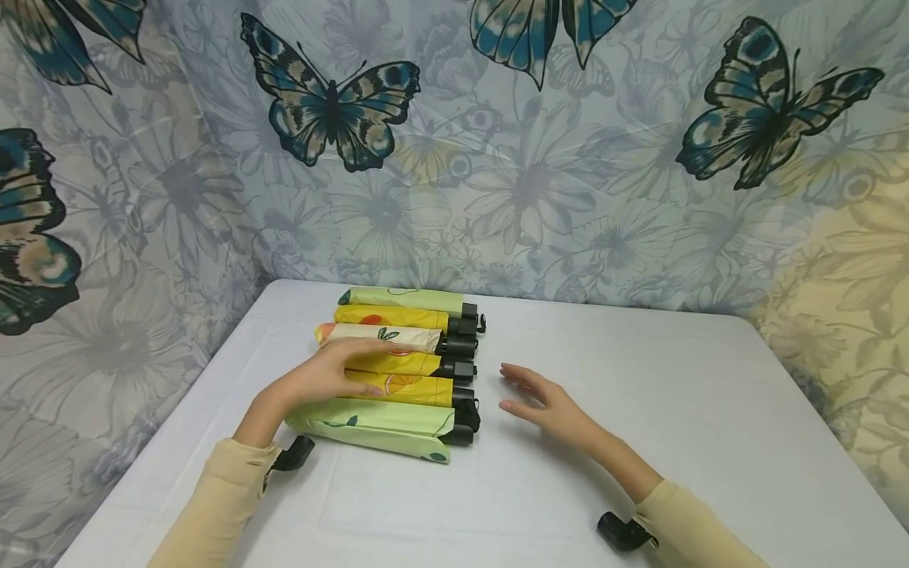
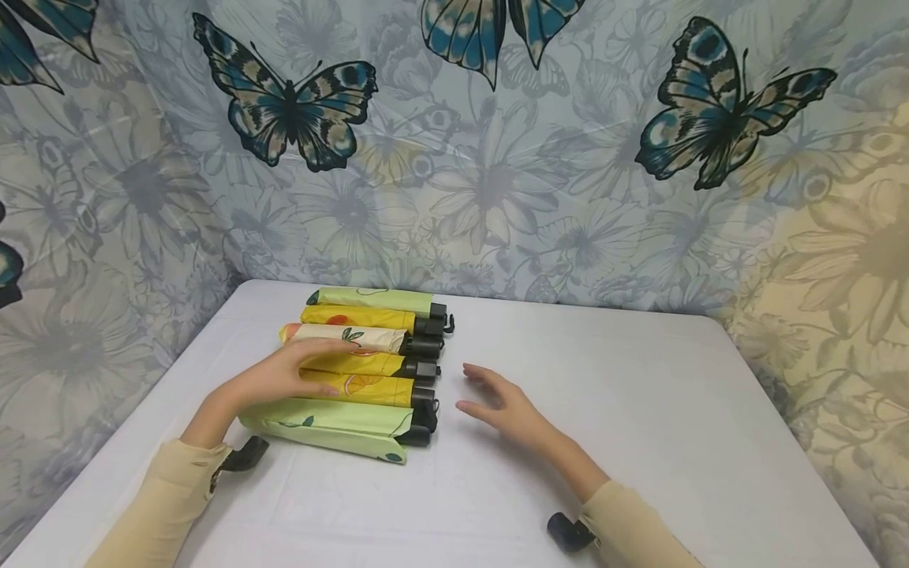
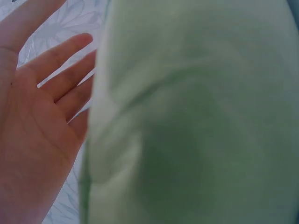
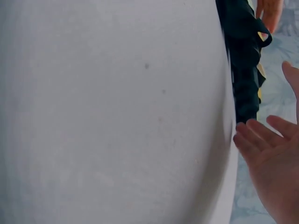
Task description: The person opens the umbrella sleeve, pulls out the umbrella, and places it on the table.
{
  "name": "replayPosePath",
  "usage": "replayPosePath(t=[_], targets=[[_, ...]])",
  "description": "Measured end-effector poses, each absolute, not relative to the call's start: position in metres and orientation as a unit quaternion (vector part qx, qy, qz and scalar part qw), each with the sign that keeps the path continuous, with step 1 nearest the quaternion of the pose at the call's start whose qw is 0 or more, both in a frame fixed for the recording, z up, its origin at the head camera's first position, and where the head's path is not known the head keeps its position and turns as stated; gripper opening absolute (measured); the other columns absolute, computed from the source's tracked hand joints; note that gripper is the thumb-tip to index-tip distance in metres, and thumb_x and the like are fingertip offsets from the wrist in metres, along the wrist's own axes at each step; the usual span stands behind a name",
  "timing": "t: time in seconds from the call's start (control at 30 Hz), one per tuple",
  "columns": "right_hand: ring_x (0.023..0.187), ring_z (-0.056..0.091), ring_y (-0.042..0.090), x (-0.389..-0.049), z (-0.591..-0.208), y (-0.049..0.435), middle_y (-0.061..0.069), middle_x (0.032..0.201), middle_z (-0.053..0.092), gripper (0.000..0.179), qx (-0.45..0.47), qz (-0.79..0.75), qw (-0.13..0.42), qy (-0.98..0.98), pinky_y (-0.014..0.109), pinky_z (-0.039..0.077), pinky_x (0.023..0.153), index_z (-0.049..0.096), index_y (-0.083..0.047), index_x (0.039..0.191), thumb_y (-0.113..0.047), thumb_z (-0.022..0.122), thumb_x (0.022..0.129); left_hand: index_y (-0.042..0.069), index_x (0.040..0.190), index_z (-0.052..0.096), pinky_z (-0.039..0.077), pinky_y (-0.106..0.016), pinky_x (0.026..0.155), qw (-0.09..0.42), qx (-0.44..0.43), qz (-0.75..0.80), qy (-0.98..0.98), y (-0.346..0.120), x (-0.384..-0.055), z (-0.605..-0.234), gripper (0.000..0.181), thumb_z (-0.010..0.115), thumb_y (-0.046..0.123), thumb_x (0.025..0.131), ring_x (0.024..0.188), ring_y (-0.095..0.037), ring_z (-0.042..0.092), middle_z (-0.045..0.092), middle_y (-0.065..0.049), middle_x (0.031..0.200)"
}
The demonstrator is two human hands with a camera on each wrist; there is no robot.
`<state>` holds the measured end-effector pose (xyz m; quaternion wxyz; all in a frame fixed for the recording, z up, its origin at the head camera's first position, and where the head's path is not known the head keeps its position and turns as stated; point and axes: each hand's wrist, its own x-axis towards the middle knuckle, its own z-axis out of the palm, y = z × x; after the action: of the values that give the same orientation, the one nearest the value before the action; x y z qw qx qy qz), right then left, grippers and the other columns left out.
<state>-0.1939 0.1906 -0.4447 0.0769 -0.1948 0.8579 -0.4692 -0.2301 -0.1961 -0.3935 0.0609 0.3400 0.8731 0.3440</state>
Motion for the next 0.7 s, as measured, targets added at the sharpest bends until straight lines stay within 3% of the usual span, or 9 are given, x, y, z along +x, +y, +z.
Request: replayPosePath(t=[0.13,0.37,0.6,0.7], targets=[[0.135,0.049,0.034,-0.191,-0.444,0.188,0.012,0.147,0.05,0.067,-0.212,-0.492,0.084,0.84,0.048,0.037,0.113,0.043,-0.008,0.146,-0.034,0.07,0.09,0.026,0.139,0.055,0.042,-0.047,0.111,0.062,0.34,0.344,0.873,-0.196,-0.226,-0.394,0.068,0.079,0.045,0.079,0.133,-0.017,0.05,0.057,0.011,0.139],[0.131,0.054,0.032,-0.188,-0.443,0.183,0.011,0.145,0.052,0.066,-0.217,-0.515,0.103,0.823,0.04,0.043,0.109,0.047,-0.008,0.143,-0.031,0.073,0.088,0.018,0.132,0.061,0.05,-0.037,0.101,0.082,0.353,0.367,0.857,-0.196,-0.224,-0.394,0.06,0.079,0.041,0.079,0.117,-0.015,0.06,0.062,0.007,0.133],[0.127,0.057,0.033,-0.186,-0.446,0.177,0.015,0.139,0.057,0.06,-0.234,-0.521,0.115,0.813,0.037,0.047,0.105,0.051,-0.004,0.139,-0.028,0.073,0.088,0.02,0.12,0.068,0.054,-0.03,0.092,0.134,0.373,0.381,0.835,-0.196,-0.223,-0.392,0.042,0.078,0.034,0.082,0.104,-0.013,0.064,0.069,0.004,0.115],[0.124,0.059,0.034,-0.185,-0.446,0.175,0.016,0.137,0.058,0.058,-0.24,-0.524,0.12,0.808,0.036,0.049,0.104,0.053,-0.003,0.137,-0.027,0.073,0.088,0.021,0.118,0.069,0.055,-0.029,0.089,0.168,0.367,0.383,0.831,-0.196,-0.222,-0.392,0.038,0.078,0.033,0.083,0.102,-0.011,0.065,0.069,0.005,0.114]])
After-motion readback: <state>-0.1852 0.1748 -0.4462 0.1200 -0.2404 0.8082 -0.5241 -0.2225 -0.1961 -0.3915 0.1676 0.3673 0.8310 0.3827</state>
